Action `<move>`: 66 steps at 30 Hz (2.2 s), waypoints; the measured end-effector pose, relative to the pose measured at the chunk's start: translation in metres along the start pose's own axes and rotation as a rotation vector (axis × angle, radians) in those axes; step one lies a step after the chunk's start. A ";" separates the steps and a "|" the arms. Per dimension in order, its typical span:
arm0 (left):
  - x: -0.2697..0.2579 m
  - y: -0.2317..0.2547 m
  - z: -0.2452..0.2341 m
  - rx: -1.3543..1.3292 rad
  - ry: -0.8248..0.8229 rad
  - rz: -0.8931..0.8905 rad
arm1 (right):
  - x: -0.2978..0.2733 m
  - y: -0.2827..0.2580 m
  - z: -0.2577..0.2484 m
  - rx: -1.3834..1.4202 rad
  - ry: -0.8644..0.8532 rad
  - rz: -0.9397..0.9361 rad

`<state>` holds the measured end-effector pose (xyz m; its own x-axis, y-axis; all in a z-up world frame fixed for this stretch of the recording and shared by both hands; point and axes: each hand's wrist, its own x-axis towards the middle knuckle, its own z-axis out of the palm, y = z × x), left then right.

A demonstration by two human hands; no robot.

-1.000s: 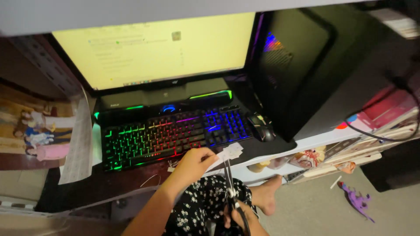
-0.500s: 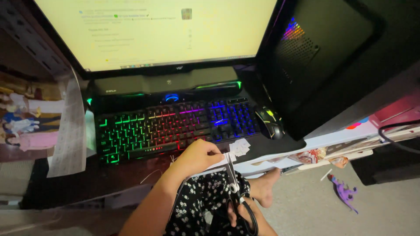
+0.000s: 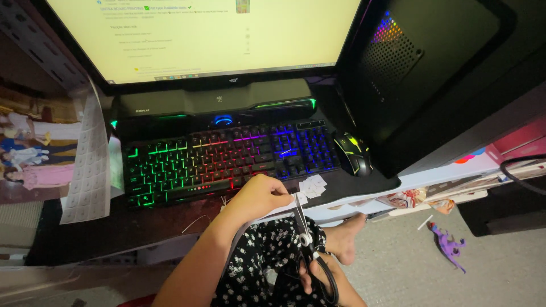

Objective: Cutting a sheet of small labels into individual pieces using scissors

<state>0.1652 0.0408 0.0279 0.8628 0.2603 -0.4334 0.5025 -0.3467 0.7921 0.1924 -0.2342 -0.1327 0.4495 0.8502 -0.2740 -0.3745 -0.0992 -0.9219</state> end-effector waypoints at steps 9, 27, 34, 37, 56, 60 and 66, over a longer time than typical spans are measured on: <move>0.001 0.001 0.000 0.015 -0.001 -0.033 | -0.007 -0.007 0.004 0.022 -0.007 0.045; 0.014 -0.011 0.006 0.042 0.023 -0.004 | -0.010 -0.020 0.015 0.004 0.012 0.072; 0.006 -0.002 0.002 0.034 0.014 -0.014 | -0.009 -0.024 0.018 -0.001 -0.007 0.008; 0.002 0.002 0.001 0.022 0.009 -0.059 | -0.010 -0.019 0.016 0.051 -0.012 0.041; 0.002 0.000 0.001 0.023 0.017 -0.040 | -0.010 -0.027 0.024 0.096 0.022 0.054; 0.010 -0.008 0.005 0.042 0.030 -0.003 | -0.010 -0.027 0.025 0.102 0.005 0.019; 0.007 -0.004 0.003 0.043 0.022 -0.031 | -0.011 -0.031 0.029 0.093 0.032 0.034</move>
<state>0.1695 0.0412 0.0202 0.8454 0.2914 -0.4477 0.5316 -0.3760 0.7590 0.1760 -0.2257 -0.0931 0.4599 0.8303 -0.3148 -0.4631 -0.0782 -0.8829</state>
